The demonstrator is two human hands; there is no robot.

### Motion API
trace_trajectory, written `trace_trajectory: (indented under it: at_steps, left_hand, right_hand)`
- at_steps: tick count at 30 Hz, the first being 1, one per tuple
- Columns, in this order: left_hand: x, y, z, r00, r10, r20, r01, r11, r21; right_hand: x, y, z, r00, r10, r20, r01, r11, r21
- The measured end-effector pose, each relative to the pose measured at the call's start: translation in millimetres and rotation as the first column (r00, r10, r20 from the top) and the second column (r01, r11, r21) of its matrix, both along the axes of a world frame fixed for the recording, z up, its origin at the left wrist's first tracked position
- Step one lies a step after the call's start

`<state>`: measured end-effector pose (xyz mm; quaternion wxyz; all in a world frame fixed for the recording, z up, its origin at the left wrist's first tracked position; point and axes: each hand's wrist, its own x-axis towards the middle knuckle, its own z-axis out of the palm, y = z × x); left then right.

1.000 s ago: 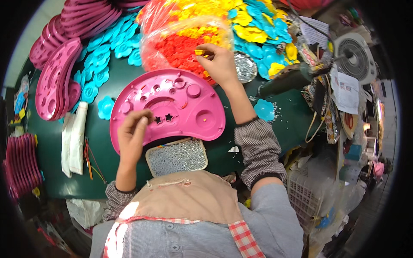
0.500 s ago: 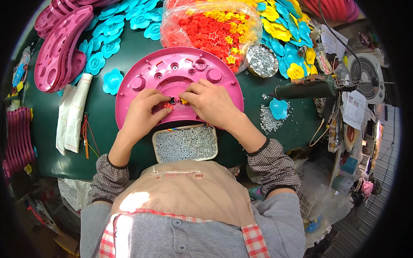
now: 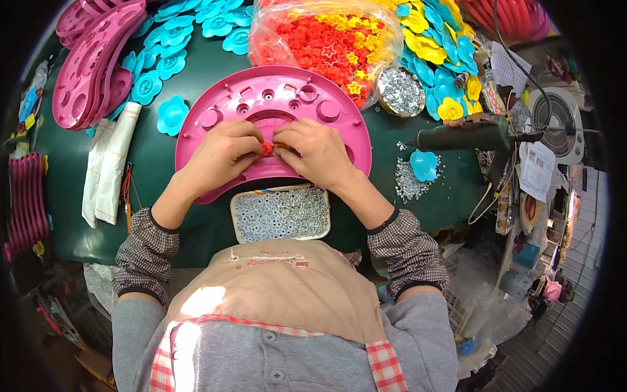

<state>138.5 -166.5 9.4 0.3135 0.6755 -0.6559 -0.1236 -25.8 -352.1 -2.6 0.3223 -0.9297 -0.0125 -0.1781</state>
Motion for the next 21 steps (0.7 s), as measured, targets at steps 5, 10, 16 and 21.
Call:
trace_trajectory:
  at_steps: [5,10,16,21]
  left_hand:
    - [-5,-1,6,0.997,0.080,-0.001,-0.080,0.997,0.009]
    - [-17,-6,-18,0.993,0.097,-0.065,-0.102,0.992,-0.070]
    - [-39,-29,-17,0.990,0.137,-0.019,-0.138,0.989,-0.050]
    - [-42,-25,-16,0.970,0.236,0.063,-0.232,0.971,-0.065]
  right_hand:
    - [-5,-6,-2,1.000,-0.020,-0.006,0.020,1.000,0.005]
    - [-14,-9,1,0.994,-0.049,-0.096,0.044,0.998,-0.053]
    - [-31,-17,-2,0.980,-0.159,-0.117,0.140,0.977,-0.159]
    - [-57,8,30,0.987,-0.084,-0.138,0.109,0.977,0.186]
